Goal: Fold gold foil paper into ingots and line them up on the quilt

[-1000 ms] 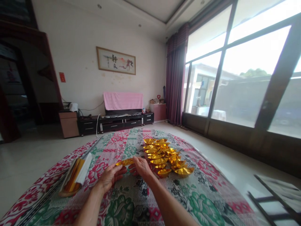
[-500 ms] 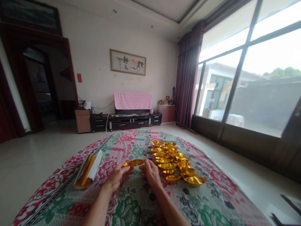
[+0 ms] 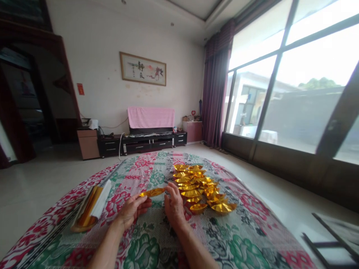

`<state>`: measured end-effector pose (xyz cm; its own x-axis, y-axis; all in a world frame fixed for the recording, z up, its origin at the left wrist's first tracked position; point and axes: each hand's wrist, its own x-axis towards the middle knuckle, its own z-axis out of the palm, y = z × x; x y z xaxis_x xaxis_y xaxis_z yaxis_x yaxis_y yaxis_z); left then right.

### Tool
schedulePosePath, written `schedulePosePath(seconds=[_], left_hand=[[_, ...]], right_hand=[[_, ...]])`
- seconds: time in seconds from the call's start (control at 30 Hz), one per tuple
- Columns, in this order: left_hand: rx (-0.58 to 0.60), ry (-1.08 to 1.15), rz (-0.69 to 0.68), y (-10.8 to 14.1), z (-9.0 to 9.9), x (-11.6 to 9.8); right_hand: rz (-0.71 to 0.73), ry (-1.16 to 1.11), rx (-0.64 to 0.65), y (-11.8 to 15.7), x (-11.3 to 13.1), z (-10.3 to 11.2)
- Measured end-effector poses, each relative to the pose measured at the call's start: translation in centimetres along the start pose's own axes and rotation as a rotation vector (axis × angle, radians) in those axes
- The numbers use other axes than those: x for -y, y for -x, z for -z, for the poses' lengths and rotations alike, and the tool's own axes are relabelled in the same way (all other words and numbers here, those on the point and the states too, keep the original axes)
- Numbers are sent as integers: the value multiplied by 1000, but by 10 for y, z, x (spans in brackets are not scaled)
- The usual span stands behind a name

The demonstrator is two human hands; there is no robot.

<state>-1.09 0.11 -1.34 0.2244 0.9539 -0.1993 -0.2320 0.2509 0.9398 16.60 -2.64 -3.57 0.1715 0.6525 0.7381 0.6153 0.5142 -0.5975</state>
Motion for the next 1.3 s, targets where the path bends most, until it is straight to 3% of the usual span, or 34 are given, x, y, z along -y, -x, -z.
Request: schedulePosePath(seconds=[0.47, 0.77, 1.3], left_hand=[[9, -34, -7, -1, 1, 1], [-19, -69, 2, 1, -4, -1], [-30, -61, 6, 5, -7, -4]], right_hand=[[-31, 30, 43, 1, 6, -2], [-176, 66, 88, 0, 4, -3], [-166, 82, 108, 0, 5, -1]])
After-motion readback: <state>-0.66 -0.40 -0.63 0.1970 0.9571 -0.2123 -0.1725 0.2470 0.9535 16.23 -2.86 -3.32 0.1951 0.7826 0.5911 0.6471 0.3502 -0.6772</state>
